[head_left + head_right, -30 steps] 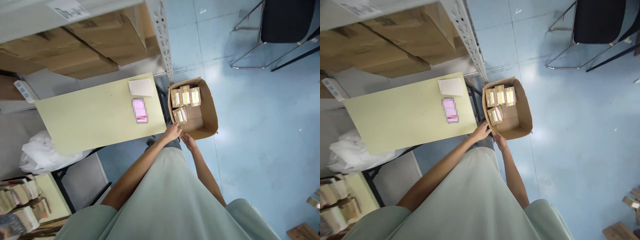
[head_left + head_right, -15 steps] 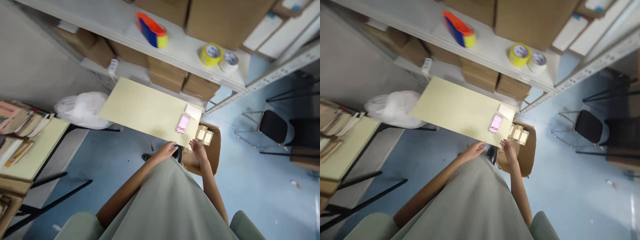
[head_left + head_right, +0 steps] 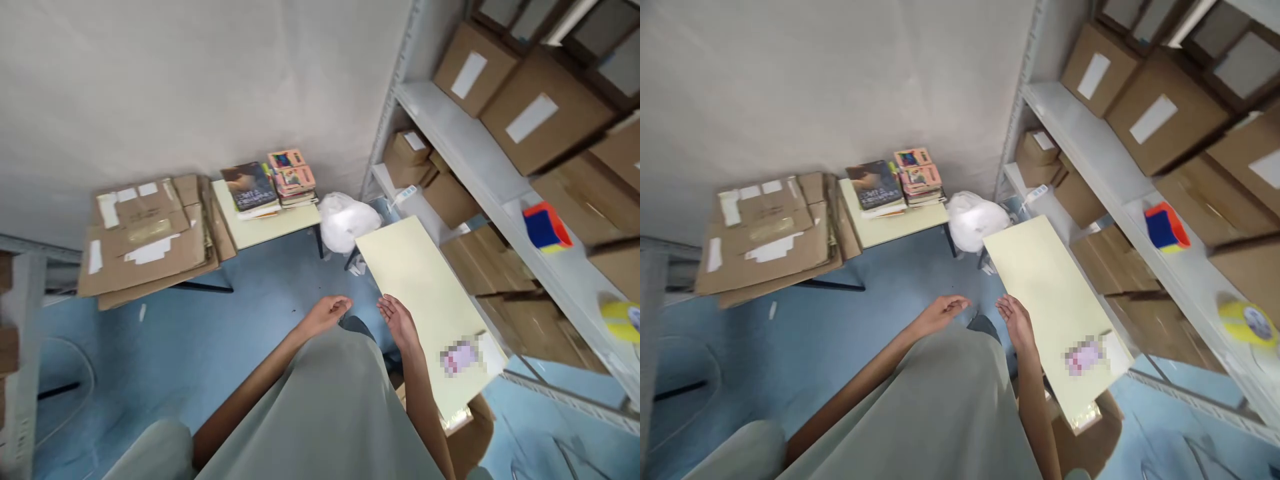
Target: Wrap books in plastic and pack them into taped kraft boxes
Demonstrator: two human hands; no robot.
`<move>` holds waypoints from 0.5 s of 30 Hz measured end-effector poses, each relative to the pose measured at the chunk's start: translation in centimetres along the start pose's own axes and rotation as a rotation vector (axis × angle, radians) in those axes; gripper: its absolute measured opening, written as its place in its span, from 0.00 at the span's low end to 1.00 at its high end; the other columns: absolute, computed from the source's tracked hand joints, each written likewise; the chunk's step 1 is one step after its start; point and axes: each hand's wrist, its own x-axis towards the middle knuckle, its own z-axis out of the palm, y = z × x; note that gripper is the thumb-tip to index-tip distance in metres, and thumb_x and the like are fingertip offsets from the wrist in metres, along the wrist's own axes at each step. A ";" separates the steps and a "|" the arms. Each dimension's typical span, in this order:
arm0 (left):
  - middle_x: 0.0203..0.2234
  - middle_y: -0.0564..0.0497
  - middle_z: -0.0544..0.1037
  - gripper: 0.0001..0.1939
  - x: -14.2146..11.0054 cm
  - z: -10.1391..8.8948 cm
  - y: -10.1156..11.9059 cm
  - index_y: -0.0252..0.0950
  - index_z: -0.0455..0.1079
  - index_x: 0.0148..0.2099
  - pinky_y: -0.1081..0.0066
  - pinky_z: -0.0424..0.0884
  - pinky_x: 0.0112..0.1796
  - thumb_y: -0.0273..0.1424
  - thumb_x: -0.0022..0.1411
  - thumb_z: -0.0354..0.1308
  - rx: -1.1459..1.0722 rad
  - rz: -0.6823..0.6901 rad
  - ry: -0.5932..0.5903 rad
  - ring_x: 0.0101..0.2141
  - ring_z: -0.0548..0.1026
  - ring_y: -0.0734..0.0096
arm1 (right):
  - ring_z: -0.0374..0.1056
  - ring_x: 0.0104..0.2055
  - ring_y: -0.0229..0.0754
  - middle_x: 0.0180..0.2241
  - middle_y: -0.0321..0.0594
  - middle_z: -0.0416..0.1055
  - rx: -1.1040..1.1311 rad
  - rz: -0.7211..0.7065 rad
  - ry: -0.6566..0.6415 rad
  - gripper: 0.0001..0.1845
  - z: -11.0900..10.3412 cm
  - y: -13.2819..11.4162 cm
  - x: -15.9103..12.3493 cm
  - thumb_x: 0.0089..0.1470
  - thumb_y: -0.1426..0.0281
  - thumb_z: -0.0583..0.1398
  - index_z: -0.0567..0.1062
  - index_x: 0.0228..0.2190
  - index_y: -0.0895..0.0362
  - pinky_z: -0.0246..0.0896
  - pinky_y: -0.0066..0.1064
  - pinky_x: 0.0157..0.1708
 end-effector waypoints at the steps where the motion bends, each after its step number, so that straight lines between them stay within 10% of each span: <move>1: 0.51 0.42 0.87 0.31 -0.2 -1.5 -0.3 0.36 0.83 0.53 0.59 0.78 0.56 0.58 0.69 0.59 -0.014 0.002 0.044 0.53 0.84 0.49 | 0.82 0.52 0.50 0.45 0.44 0.86 -0.027 0.017 -0.038 0.21 2.0 -0.1 1.0 0.51 0.53 0.77 0.86 0.42 0.51 0.76 0.42 0.61; 15: 0.53 0.42 0.88 0.35 2.5 -18.9 -0.9 0.37 0.85 0.53 0.52 0.77 0.61 0.62 0.65 0.60 -0.173 -0.068 0.562 0.56 0.83 0.46 | 0.84 0.47 0.50 0.44 0.48 0.87 -0.338 0.254 -0.387 0.15 24.4 -2.5 19.3 0.57 0.58 0.75 0.86 0.41 0.54 0.79 0.38 0.53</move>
